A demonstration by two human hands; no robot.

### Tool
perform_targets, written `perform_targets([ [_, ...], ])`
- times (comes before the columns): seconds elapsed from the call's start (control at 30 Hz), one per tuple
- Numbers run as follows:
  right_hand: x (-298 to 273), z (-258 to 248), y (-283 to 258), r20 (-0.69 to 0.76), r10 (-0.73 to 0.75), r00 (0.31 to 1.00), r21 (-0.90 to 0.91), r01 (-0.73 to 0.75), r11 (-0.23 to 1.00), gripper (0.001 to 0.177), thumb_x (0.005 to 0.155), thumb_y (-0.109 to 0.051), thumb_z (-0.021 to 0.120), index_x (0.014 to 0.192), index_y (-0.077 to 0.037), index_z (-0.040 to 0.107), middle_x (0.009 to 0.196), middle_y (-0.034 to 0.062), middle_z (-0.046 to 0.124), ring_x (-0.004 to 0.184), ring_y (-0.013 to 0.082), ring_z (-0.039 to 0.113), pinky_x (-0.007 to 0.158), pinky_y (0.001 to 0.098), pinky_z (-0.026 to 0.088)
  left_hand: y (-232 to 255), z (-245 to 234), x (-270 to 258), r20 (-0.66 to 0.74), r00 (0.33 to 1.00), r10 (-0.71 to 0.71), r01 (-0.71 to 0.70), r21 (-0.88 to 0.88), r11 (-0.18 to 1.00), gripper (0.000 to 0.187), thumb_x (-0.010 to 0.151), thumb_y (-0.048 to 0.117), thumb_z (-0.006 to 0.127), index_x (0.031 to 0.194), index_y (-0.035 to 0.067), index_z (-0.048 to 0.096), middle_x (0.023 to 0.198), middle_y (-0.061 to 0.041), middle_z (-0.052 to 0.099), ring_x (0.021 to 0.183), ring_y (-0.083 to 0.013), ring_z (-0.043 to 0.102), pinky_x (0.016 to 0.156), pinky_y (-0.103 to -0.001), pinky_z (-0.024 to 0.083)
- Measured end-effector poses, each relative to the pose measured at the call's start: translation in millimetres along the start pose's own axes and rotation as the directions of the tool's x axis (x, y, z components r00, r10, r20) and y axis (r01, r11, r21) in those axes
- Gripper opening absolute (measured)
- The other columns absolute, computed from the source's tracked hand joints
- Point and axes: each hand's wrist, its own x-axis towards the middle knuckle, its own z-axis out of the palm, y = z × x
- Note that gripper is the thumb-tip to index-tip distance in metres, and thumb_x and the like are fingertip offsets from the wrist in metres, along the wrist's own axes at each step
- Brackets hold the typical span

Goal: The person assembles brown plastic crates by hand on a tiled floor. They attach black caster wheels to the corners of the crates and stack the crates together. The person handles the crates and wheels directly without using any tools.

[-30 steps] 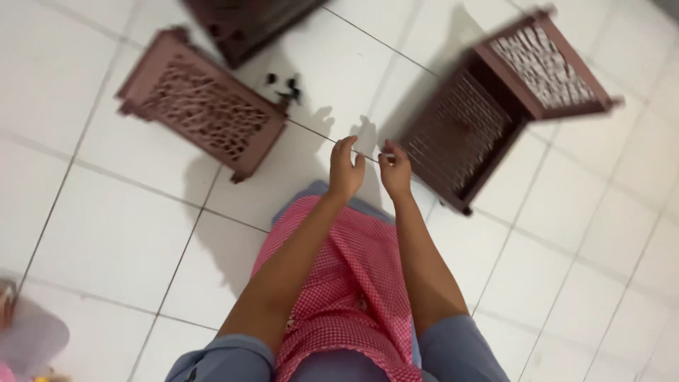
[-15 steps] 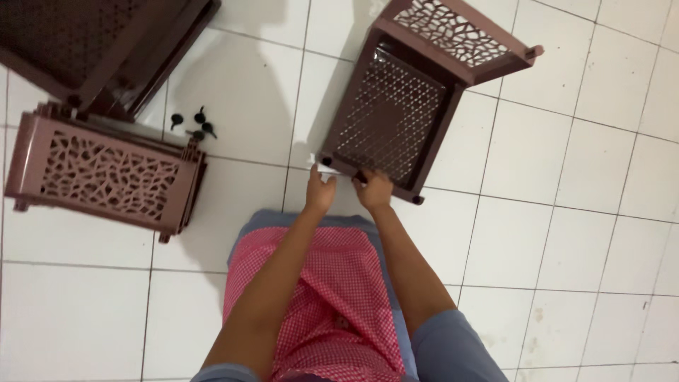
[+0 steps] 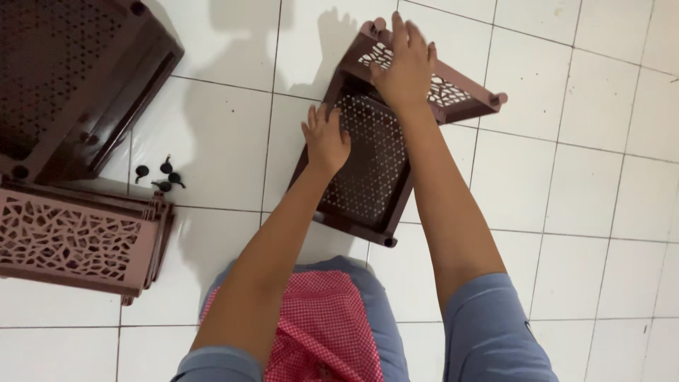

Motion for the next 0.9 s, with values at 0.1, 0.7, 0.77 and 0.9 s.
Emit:
perform_targets([
  [0.1, 25.6, 10.1, 4.1, 0.139, 0.033, 0.990, -0.032, -0.029, 0.999, 0.076, 0.079, -0.030, 0.084, 0.143, -0.006, 0.052, 0.125, 0.0172, 0.060, 0.118, 0.0365, 0.055, 0.103, 0.0599, 0.033, 3.2, 5.7, 31.2, 0.141, 0.990, 0.013, -0.035, 0.155, 0.987, 0.073, 0.093, 0.022, 0.062, 0.156, 0.009, 0.028, 0.167, -0.016, 0.012, 0.155, -0.0383, 0.009, 0.122, -0.062, 0.014],
  [0.7, -31.6, 24.4, -21.1, 0.091, -0.058, 0.994, -0.038, 0.062, 0.997, 0.013, 0.072, -0.005, 0.076, 0.073, -0.009, 0.064, 0.076, 0.0068, 0.064, 0.074, 0.0312, 0.061, 0.063, 0.0453, 0.048, -63.7, 70.5, 18.9, 0.126, 0.990, 0.062, -0.102, 0.349, 0.931, 0.088, 0.092, 0.000, 0.054, 0.165, 0.005, 0.006, 0.173, -0.013, -0.004, 0.158, -0.0390, 0.003, 0.123, -0.061, 0.018],
  [0.77, -33.2, 19.6, -30.0, 0.090, -0.051, 0.995, -0.016, 0.053, 0.998, 0.015, 0.069, -0.010, 0.079, 0.072, -0.008, 0.064, 0.076, 0.0066, 0.064, 0.075, 0.0316, 0.062, 0.063, 0.0452, 0.048, -64.5, 65.6, 13.2, 0.155, 0.987, 0.037, -0.092, 0.369, 0.925, 0.089, 0.091, 0.001, 0.055, 0.165, 0.006, 0.005, 0.172, -0.012, -0.006, 0.157, -0.0401, 0.002, 0.123, -0.062, 0.018],
  [0.9, -30.7, 5.7, -34.8, 0.152, -0.006, 0.988, 0.056, -0.003, 0.998, 0.032, 0.068, -0.027, 0.088, 0.070, -0.006, 0.063, 0.075, 0.0084, 0.064, 0.073, 0.0313, 0.062, 0.062, 0.0458, 0.049, -60.4, 63.0, 8.7, 0.208, 0.978, 0.003, -0.088, 0.399, 0.913, 0.092, 0.089, 0.000, 0.055, 0.165, 0.007, 0.004, 0.171, -0.012, -0.008, 0.156, -0.0421, 0.001, 0.122, -0.062, 0.017],
])
